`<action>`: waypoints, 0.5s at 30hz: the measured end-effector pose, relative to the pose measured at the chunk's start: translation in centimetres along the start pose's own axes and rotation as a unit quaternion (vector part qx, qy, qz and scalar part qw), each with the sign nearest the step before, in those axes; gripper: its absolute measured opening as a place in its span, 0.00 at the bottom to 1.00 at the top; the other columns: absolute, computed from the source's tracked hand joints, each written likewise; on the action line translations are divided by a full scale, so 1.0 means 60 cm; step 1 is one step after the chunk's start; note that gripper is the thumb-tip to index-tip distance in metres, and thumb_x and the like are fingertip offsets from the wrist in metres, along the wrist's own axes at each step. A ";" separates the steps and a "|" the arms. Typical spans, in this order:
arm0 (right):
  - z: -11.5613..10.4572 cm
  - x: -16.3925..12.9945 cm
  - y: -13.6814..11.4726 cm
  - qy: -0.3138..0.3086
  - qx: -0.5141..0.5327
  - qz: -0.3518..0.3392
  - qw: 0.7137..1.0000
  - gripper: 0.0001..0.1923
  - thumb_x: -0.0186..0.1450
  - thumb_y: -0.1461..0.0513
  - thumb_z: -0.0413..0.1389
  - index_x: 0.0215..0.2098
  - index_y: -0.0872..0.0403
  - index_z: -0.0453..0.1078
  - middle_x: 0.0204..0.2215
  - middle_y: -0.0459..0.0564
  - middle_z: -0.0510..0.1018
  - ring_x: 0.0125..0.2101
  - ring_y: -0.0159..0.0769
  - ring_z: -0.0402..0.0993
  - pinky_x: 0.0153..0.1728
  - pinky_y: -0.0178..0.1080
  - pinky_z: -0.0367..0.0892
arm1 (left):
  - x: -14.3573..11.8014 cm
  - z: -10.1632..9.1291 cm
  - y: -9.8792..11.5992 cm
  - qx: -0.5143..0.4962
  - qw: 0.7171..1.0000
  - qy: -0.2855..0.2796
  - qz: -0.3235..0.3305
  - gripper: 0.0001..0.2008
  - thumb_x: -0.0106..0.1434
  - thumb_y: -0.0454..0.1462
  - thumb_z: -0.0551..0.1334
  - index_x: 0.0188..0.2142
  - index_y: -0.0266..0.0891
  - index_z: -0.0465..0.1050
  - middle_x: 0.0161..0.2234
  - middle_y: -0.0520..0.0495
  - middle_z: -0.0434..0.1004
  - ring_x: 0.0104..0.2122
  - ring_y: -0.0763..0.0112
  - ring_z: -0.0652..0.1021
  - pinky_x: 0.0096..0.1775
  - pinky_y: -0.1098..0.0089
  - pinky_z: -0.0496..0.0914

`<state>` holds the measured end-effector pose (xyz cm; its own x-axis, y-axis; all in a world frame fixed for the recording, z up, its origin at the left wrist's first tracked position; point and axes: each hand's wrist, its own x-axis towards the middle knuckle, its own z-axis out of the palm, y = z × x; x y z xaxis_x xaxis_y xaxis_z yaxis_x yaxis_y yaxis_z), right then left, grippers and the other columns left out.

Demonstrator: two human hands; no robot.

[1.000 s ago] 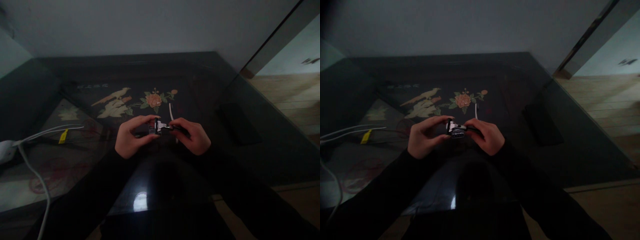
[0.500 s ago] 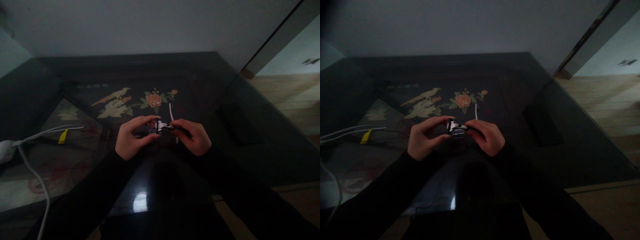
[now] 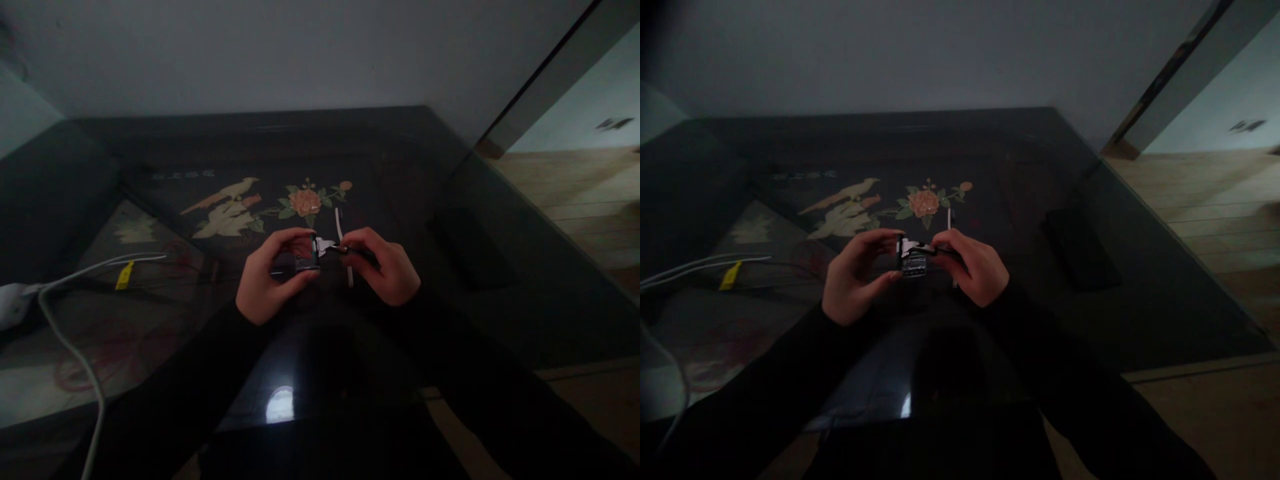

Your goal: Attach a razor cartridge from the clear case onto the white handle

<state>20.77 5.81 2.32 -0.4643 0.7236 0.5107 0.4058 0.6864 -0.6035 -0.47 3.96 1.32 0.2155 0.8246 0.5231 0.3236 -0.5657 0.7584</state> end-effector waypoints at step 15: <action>-0.014 0.012 0.064 0.176 0.009 0.168 0.970 0.10 0.61 0.58 0.55 0.37 0.56 0.70 0.28 0.49 0.76 0.27 0.34 0.73 0.28 0.37 0.65 | -0.004 0.096 0.030 0.387 0.892 -0.207 0.109 0.10 0.66 0.37 0.55 0.43 0.37 0.71 0.34 0.44 0.75 0.35 0.62 0.75 0.37 0.63 0.68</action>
<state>22.67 9.04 0.87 -0.0089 0.8887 0.4584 0.4716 0.4079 -0.7818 5.37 2.78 0.29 0.6210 0.7175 0.3156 0.7372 -0.6714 0.0759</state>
